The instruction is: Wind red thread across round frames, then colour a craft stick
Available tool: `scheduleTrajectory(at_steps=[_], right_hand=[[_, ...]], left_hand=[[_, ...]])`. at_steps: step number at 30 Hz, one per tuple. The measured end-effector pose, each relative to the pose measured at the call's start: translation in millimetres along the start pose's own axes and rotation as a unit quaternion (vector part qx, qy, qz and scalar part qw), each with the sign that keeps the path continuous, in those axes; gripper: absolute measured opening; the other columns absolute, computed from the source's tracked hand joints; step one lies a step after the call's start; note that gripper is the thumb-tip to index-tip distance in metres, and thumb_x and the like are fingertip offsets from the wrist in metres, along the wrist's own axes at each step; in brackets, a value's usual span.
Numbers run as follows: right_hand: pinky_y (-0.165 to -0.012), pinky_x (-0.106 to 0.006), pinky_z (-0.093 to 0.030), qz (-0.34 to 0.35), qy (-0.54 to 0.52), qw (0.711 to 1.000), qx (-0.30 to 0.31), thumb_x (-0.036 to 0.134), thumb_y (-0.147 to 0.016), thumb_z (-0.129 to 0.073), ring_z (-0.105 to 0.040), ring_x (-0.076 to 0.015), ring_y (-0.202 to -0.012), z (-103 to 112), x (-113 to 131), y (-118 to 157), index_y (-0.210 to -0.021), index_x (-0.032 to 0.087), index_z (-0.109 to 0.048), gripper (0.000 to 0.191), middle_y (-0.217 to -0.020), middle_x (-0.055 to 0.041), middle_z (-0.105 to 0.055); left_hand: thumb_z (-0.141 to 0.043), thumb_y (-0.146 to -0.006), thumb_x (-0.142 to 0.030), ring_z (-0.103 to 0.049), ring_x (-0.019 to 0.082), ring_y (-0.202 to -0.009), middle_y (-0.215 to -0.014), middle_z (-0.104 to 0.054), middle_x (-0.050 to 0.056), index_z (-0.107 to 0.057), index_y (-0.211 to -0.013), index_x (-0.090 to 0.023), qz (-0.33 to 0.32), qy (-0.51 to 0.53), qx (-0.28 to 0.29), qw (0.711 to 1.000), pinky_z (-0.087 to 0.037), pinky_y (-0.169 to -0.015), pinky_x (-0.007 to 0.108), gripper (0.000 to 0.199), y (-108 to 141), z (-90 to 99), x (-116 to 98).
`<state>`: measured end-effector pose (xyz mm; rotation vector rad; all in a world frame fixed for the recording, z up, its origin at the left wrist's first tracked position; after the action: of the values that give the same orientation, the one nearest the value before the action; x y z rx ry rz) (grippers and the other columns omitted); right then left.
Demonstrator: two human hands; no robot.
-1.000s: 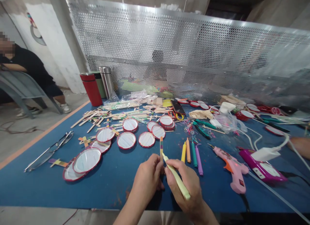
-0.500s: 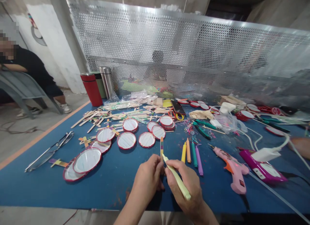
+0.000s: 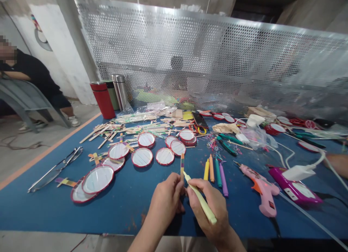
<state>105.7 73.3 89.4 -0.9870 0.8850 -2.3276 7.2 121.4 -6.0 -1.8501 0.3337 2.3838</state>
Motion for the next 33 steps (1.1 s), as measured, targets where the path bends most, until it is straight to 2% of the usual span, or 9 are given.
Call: scheduleTrajectory(at_steps=[12, 21, 24, 33], right_hand=[[-0.067, -0.026, -0.054, 0.009, 0.014, 1.000, -0.012, 0.018, -0.088, -0.051, -0.069, -0.0171, -0.072, 1.5, 0.7, 2.9, -0.103, 0.019, -0.058, 0.017, -0.083, -0.0041, -0.070], [-0.070, -0.025, -0.052, 0.021, 0.004, 1.000, -0.003, 0.017, -0.088, -0.051, -0.068, -0.0154, -0.075, 2.4, 5.8, 1.4, -0.101, 0.020, -0.057, 0.015, -0.084, -0.0029, -0.070], [-0.071, -0.027, -0.052, 0.013, 0.023, 0.999, -0.018, 0.019, -0.088, -0.051, -0.068, -0.0163, -0.075, 4.9, 3.3, 3.7, -0.101, 0.020, -0.058, 0.014, -0.084, -0.0032, -0.070], [-0.069, -0.026, -0.051, -0.004, 0.011, 1.000, -0.011, 0.019, -0.089, -0.051, -0.068, -0.0156, -0.074, 2.4, -3.2, 7.8, -0.101, 0.020, -0.058, 0.014, -0.083, -0.0024, -0.069]], left_hand=[[-0.041, -0.088, -0.041, -0.055, 0.013, -0.038, -0.046, -0.052, -0.006, -0.050, -0.078, -0.023, 0.007, 0.011, 0.000, 1.000, -0.041, -0.039, 0.019, 0.022, 0.8, -0.9, 4.0], [-0.040, -0.088, -0.038, -0.056, 0.012, -0.039, -0.056, -0.058, -0.004, -0.046, -0.075, -0.023, -0.011, 0.001, -0.002, 1.000, -0.040, -0.039, 0.019, 0.021, 0.9, 1.4, -2.9], [-0.039, -0.089, -0.039, -0.056, 0.012, -0.039, -0.054, -0.056, -0.005, -0.046, -0.077, -0.023, -0.008, 0.005, -0.001, 1.000, -0.041, -0.039, 0.019, 0.021, 0.5, 0.2, -0.8], [-0.039, -0.089, -0.038, -0.057, 0.012, -0.039, -0.051, -0.054, -0.006, -0.047, -0.078, -0.022, 0.002, 0.000, 0.005, 1.000, -0.042, -0.039, 0.018, 0.021, 0.2, -1.4, 2.1]])
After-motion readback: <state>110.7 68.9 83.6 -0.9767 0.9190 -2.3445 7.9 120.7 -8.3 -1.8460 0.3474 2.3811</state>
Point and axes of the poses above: each hand's wrist, its own y-axis away from the middle knuckle, its own z-axis out of the back of the hand, x = y × z, the point moved 10 cm from there along -y, towards the middle knuckle
